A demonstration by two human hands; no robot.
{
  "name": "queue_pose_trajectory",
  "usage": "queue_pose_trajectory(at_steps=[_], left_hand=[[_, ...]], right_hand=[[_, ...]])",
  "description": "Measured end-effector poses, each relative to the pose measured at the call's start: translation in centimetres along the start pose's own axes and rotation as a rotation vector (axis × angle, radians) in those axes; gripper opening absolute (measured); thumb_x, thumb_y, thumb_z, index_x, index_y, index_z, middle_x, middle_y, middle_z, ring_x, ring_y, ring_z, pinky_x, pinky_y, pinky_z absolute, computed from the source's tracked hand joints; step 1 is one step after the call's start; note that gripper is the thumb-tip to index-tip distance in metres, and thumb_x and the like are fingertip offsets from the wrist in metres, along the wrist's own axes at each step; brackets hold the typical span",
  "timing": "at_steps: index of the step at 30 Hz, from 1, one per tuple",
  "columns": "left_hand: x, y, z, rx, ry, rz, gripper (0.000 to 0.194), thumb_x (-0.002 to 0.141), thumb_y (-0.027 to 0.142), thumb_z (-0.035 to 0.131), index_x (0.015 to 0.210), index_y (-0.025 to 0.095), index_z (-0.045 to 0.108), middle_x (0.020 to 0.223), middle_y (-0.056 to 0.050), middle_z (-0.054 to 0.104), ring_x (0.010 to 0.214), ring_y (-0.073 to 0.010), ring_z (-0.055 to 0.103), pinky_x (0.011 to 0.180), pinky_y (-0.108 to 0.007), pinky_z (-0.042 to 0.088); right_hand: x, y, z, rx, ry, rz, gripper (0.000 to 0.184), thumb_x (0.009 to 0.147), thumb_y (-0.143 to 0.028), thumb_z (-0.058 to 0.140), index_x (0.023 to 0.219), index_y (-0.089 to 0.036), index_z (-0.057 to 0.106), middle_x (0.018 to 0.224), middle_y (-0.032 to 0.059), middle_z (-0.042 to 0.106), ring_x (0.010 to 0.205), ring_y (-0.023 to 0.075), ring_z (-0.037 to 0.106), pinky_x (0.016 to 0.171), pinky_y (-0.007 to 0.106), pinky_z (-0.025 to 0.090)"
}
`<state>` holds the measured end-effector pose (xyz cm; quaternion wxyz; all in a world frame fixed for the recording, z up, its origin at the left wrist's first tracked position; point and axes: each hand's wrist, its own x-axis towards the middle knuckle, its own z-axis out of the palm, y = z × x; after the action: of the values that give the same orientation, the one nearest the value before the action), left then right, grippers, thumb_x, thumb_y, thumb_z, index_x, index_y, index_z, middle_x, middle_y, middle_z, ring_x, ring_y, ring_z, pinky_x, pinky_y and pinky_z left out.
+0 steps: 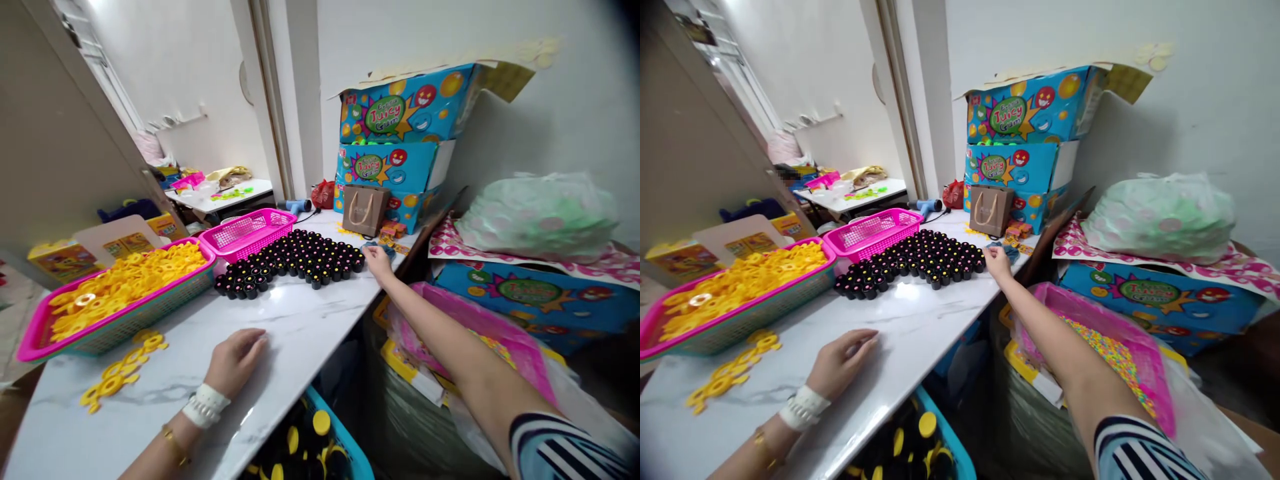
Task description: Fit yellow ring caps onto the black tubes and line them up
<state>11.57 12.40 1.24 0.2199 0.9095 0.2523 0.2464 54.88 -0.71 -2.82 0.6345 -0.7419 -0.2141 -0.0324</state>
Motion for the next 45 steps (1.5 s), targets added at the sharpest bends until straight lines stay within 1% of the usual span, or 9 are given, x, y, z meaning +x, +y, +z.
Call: queue_pose_trajectory(at_steps=[7, 11, 15, 19, 26, 29, 36, 42, 45], left_hand=[[6.9, 5.8, 7.2, -0.185, 0.011, -0.048, 0.033, 0.078, 0.033, 0.064, 0.108, 0.019, 0.065, 0.109, -0.008, 0.071, 0.092, -0.0216, 0.068, 0.081, -0.034, 0.057], [10.4, 7.4, 10.6, -0.206, 0.058, -0.095, 0.043, 0.076, 0.034, 0.068, 0.114, 0.015, 0.058, 0.115, -0.013, 0.066, 0.100, -0.0248, 0.065, 0.082, -0.037, 0.056], [12.1, 8.1, 12.6, -0.215, 0.086, -0.125, 0.049, 0.073, 0.037, 0.072, 0.112, 0.013, 0.055, 0.112, -0.014, 0.064, 0.102, -0.0253, 0.063, 0.084, -0.038, 0.054], [12.3, 8.5, 13.6, -0.192, 0.102, -0.135, 0.050, 0.071, 0.037, 0.074, 0.110, 0.013, 0.053, 0.106, -0.012, 0.063, 0.102, -0.0250, 0.061, 0.090, -0.040, 0.050], [12.5, 9.3, 14.5, -0.133, 0.082, -0.047, 0.059, 0.068, 0.037, 0.077, 0.117, 0.014, 0.052, 0.118, -0.014, 0.060, 0.113, -0.0273, 0.055, 0.100, -0.041, 0.044], [13.1, 9.5, 14.8, -0.095, 0.074, -0.021, 0.058, 0.068, 0.037, 0.077, 0.116, 0.015, 0.053, 0.116, -0.013, 0.061, 0.111, -0.0277, 0.056, 0.099, -0.041, 0.044], [14.4, 9.9, 15.6, -0.061, 0.047, -0.024, 0.045, 0.072, 0.041, 0.074, 0.107, 0.015, 0.063, 0.099, -0.011, 0.068, 0.096, -0.0269, 0.062, 0.090, -0.040, 0.048], [14.6, 10.5, 15.8, -0.020, 0.051, -0.013, 0.051, 0.071, 0.047, 0.073, 0.109, 0.014, 0.066, 0.100, -0.013, 0.070, 0.096, -0.0288, 0.062, 0.089, -0.040, 0.047], [14.6, 10.7, 15.8, -0.019, 0.039, 0.003, 0.039, 0.076, 0.047, 0.070, 0.102, 0.018, 0.069, 0.096, -0.010, 0.071, 0.093, -0.0268, 0.063, 0.087, -0.038, 0.047]], right_hand=[[-1.8, 0.1, 1.5, -0.095, -0.032, -0.061, 0.046, 0.080, -0.058, 0.059, 0.096, -0.015, 0.065, 0.091, 0.0116, 0.072, 0.081, 0.0240, 0.067, 0.078, 0.038, 0.051], [-3.0, -0.8, 1.5, -0.133, -0.040, -0.119, 0.043, 0.077, -0.057, 0.061, 0.093, -0.017, 0.065, 0.095, 0.0117, 0.073, 0.089, 0.0256, 0.066, 0.084, 0.039, 0.049], [-3.6, -1.4, 1.3, -0.146, -0.066, -0.153, 0.039, 0.077, -0.054, 0.062, 0.093, -0.019, 0.065, 0.097, 0.0104, 0.073, 0.090, 0.0245, 0.066, 0.084, 0.037, 0.050], [-3.7, -1.3, 1.1, -0.130, -0.094, -0.158, 0.037, 0.079, -0.054, 0.062, 0.092, -0.019, 0.065, 0.096, 0.0088, 0.073, 0.089, 0.0232, 0.067, 0.082, 0.035, 0.051], [-3.8, -1.0, 1.3, -0.125, -0.098, -0.132, 0.041, 0.078, -0.056, 0.062, 0.096, -0.019, 0.066, 0.091, 0.0088, 0.072, 0.086, 0.0236, 0.067, 0.082, 0.037, 0.051], [-3.6, -1.2, 1.3, -0.132, -0.098, -0.131, 0.040, 0.077, -0.056, 0.063, 0.091, -0.019, 0.067, 0.094, 0.0095, 0.072, 0.088, 0.0238, 0.066, 0.086, 0.038, 0.050], [-3.7, -1.5, 1.0, -0.101, -0.132, -0.096, 0.041, 0.076, -0.058, 0.063, 0.089, -0.020, 0.064, 0.087, 0.0073, 0.072, 0.084, 0.0235, 0.067, 0.080, 0.038, 0.052], [-3.7, -1.8, 1.0, -0.052, -0.180, -0.081, 0.041, 0.076, -0.054, 0.065, 0.097, -0.019, 0.063, 0.096, 0.0086, 0.072, 0.089, 0.0227, 0.068, 0.083, 0.037, 0.052], [-4.0, -2.0, 0.9, -0.030, -0.222, -0.067, 0.042, 0.076, -0.053, 0.066, 0.100, -0.019, 0.063, 0.097, 0.0082, 0.072, 0.087, 0.0220, 0.068, 0.080, 0.036, 0.054]])
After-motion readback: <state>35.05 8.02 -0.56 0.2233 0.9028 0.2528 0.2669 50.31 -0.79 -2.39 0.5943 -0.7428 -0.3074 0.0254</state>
